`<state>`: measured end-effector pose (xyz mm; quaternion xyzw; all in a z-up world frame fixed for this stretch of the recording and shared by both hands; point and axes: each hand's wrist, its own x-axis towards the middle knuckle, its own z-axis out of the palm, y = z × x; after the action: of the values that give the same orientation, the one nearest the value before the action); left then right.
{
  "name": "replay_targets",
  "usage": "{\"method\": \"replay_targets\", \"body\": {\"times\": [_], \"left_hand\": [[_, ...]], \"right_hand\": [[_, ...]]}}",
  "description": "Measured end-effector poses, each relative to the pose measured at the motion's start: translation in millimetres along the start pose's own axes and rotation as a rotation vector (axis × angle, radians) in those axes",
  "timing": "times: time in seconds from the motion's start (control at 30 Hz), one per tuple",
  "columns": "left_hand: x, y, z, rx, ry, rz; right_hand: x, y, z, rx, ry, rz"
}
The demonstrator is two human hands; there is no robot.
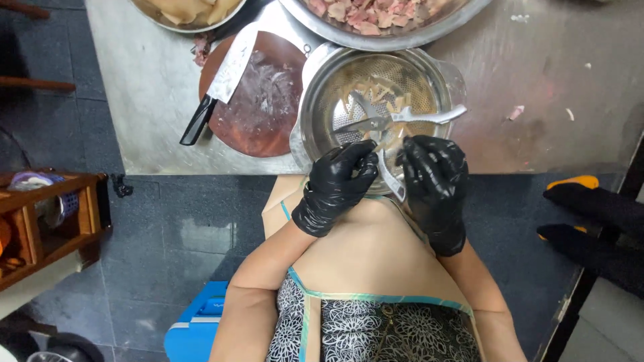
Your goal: Using kitchen shears to cut thin pieces of meat or skin into narrow strips on a wooden cutting board.
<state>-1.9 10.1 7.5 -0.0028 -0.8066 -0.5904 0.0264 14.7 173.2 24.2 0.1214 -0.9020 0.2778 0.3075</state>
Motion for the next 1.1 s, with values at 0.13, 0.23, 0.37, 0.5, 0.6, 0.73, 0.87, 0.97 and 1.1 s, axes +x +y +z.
{"method": "replay_targets", "body": {"times": [0.13, 0.23, 0.37, 0.5, 0.6, 0.73, 0.87, 0.97, 1.1], "left_hand": [[1.7, 13.6, 6.3, 0.023, -0.038, 0.155], [-2.1, 10.7, 10.4, -0.048, -0.059, 0.19], [-1.7, 15.5, 9.4, -0.019, -0.06, 0.269], [-1.3, 20.4, 7.2, 0.036, -0.1, 0.33], [-3.5, 20.5, 7.2, 0.011, -0.121, 0.32], [-6.4, 23.5, 5.2, -0.161, -0.204, 0.122], [-10.1, 8.4, 3.0, -0.317, -0.268, -0.125], [-3.2, 9.9, 2.6, -0.366, -0.277, -0.234], [-3.5, 28.2, 7.2, -0.32, -0.269, -0.183]], "right_hand": [[-1.3, 0.3, -2.3, -0.034, 0.011, 0.02], [-3.1, 2.5, -2.8, -0.026, 0.009, 0.026], [-5.6, 4.4, -3.1, -0.023, 0.014, 0.039], [-6.1, 4.8, -0.9, -0.031, 0.024, 0.056], [-6.0, 5.9, 0.7, -0.042, 0.033, 0.072], [-4.3, 17.6, 0.9, -0.052, 0.04, 0.088], [-7.7, 47.6, -17.3, -0.055, 0.049, 0.092], [-20.0, 44.4, -33.1, -0.056, 0.051, 0.094], [-35.6, 16.7, -35.9, -0.068, 0.049, 0.118]]}}
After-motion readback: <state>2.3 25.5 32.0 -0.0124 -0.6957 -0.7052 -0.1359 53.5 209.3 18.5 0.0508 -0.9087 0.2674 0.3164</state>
